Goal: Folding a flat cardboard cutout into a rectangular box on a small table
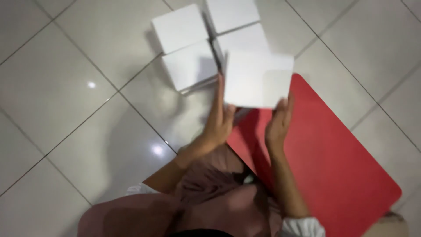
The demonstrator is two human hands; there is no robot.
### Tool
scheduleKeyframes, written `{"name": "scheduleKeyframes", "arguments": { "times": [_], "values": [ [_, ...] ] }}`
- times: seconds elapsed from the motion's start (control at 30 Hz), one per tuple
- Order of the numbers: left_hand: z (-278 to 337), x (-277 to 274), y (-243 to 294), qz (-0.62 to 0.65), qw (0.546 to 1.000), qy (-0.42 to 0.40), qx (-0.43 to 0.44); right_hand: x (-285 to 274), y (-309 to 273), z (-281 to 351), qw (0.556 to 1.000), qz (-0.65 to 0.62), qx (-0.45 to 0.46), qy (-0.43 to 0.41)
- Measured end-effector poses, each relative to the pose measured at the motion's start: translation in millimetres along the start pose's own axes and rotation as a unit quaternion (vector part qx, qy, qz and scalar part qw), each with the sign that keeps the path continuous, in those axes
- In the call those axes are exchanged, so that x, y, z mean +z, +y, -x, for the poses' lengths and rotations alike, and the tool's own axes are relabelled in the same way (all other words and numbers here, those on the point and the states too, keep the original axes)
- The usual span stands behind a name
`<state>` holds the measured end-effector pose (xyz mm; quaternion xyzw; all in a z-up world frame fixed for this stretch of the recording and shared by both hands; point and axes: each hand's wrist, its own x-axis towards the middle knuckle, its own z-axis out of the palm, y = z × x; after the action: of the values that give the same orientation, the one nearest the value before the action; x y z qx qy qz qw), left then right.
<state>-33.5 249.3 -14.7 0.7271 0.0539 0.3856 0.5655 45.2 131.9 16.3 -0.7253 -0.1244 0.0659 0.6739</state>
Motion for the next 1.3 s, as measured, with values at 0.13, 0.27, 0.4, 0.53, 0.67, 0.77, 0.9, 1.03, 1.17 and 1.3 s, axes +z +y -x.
{"name": "scheduleKeyframes", "arguments": {
  "times": [0.13,0.27,0.4,0.53,0.67,0.77,0.9,1.03,1.17,1.3],
  "values": [
    [-53,-80,-14,-0.107,0.989,0.098,-0.012,94,-18,-73,0.972,0.013,-0.146,-0.185],
    [-77,-134,-35,-0.179,0.970,0.136,-0.093,172,-21,-113,0.939,0.079,-0.198,-0.269],
    [-74,-150,-93,-0.213,0.957,0.136,-0.145,203,3,-127,0.941,0.101,-0.148,-0.285],
    [-80,-153,-111,-0.186,0.950,0.101,-0.227,211,33,-141,0.943,0.146,-0.119,-0.273],
    [-82,-153,-119,-0.146,0.954,0.099,-0.242,214,60,-151,0.940,0.170,-0.124,-0.267],
    [-82,-149,-122,-0.094,0.964,0.123,-0.218,219,61,-147,0.945,0.184,-0.068,-0.261],
    [-75,-139,-136,-0.043,0.958,0.169,-0.226,210,117,-156,0.968,0.094,-0.056,-0.226],
    [-77,-135,-135,0.019,0.952,0.199,-0.233,209,114,-152,0.967,0.103,-0.007,-0.234],
    [-82,-134,-131,0.029,0.947,0.218,-0.235,215,101,-147,0.971,0.074,0.006,-0.225],
    [-77,-138,-131,0.014,0.946,0.216,-0.239,222,78,-140,0.978,0.035,-0.022,-0.203]
  ]
}}
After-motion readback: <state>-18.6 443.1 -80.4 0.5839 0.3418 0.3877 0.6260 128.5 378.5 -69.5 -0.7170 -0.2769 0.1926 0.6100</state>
